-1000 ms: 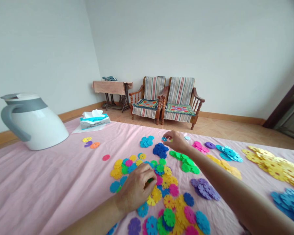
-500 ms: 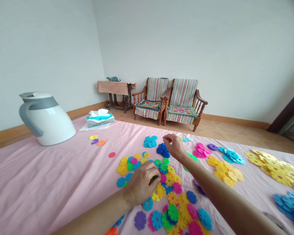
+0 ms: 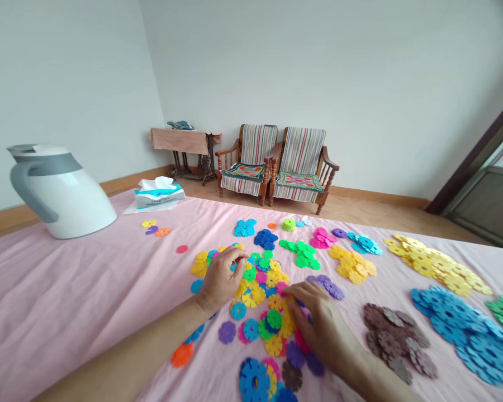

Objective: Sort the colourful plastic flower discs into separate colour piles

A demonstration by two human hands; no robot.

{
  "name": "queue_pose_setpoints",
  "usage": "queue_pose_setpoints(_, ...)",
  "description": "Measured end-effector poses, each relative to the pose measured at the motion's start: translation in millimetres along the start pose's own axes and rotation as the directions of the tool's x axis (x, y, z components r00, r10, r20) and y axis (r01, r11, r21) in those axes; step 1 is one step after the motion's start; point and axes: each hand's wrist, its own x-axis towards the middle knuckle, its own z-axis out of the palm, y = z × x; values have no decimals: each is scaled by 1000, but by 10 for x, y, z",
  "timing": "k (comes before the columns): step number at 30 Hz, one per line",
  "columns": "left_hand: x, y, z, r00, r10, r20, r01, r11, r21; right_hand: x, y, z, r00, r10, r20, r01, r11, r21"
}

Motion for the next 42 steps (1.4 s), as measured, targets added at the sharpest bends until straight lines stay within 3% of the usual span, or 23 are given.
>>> queue_pose_setpoints(8, -10, -36, 35, 986, 79, 144, -91, 993, 73, -188, -271, 34, 990, -102, 94, 85, 982, 170)
queue_pose_setpoints(13, 28, 92, 62, 954, 134, 269, -173, 977, 126, -215, -234, 115, 999, -18, -45, 29, 970, 240)
queue_pose_setpoints(18, 45, 254, 129, 891, 109, 440, -215, 957, 197, -208, -158, 154, 989, 65, -134, -25, 959, 282)
queue_pose_setpoints(26, -86, 432, -130, 798, 246, 550, -240, 967, -84, -188, -141, 136, 976, 116, -182, -54, 947, 315)
queue_pose_setpoints(28, -93, 429, -167, 819, 222, 529, -193, 975, -110, -182, -143, 131, 974, 128, -186, -64, 946, 318)
queue_pose_setpoints(31, -28, 399, -156, 904, 74, 422, -65, 997, -36, -173, -136, 132, 972, 139, -191, -76, 950, 303)
queue_pose_setpoints(33, 48, 378, -117, 931, 11, 365, -21, 1000, 21, -168, -128, 138, 970, 142, -196, -80, 952, 294)
queue_pose_setpoints(37, 148, 352, 12, 915, 58, 398, -94, 993, 71, -160, -120, 144, 967, 139, -214, -74, 955, 287)
queue_pose_setpoints(42, 108, 317, 168, 912, 86, 401, -136, 986, 96, -154, -144, 124, 965, 147, -217, -86, 960, 267)
